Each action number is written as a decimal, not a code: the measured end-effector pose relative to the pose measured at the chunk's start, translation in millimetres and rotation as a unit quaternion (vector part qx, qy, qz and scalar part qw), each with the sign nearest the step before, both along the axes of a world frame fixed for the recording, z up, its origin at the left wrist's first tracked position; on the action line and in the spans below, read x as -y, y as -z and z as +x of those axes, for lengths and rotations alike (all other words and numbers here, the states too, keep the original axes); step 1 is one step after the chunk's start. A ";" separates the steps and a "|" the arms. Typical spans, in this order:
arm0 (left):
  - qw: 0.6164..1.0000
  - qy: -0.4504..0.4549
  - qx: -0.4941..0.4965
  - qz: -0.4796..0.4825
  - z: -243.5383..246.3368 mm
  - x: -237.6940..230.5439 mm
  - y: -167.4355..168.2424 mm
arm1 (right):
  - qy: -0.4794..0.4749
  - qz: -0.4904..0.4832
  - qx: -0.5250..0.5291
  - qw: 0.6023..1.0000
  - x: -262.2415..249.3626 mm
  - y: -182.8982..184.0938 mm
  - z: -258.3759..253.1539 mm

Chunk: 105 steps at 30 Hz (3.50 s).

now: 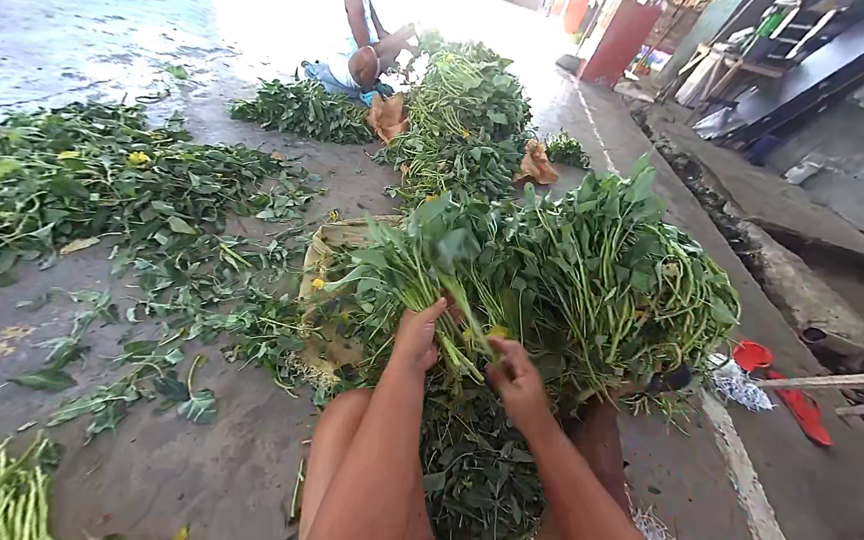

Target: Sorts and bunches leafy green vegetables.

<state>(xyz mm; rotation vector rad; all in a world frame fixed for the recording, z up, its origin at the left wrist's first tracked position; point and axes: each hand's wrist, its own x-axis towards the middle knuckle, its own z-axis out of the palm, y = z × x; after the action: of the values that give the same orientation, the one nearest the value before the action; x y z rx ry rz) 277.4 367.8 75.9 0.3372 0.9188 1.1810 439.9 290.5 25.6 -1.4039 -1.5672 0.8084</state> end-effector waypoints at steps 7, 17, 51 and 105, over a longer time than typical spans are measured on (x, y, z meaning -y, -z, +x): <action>0.999 0.033 -0.019 -0.029 -10.8 -2.0 1.3 | -0.209 -0.229 -0.283 0.908 9.1 11.7 -12.9; 0.998 0.013 -0.055 -0.011 -23.5 6.7 4.5 | -0.110 -0.236 -0.176 0.949 4.0 -16.1 -35.9; 0.999 -0.007 -0.021 0.029 15.3 -9.0 8.3 | 0.069 -0.097 -0.098 0.988 -8.0 -27.6 11.4; 0.971 -0.229 -0.072 -0.020 -30.8 -7.1 23.2 | -0.036 -0.185 0.185 0.965 41.7 22.2 13.6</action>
<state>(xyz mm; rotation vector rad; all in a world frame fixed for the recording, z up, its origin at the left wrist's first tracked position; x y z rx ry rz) 246.6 374.9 52.7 0.1816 1.1867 1.5718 453.5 248.8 3.4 -1.8610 -1.8205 0.9597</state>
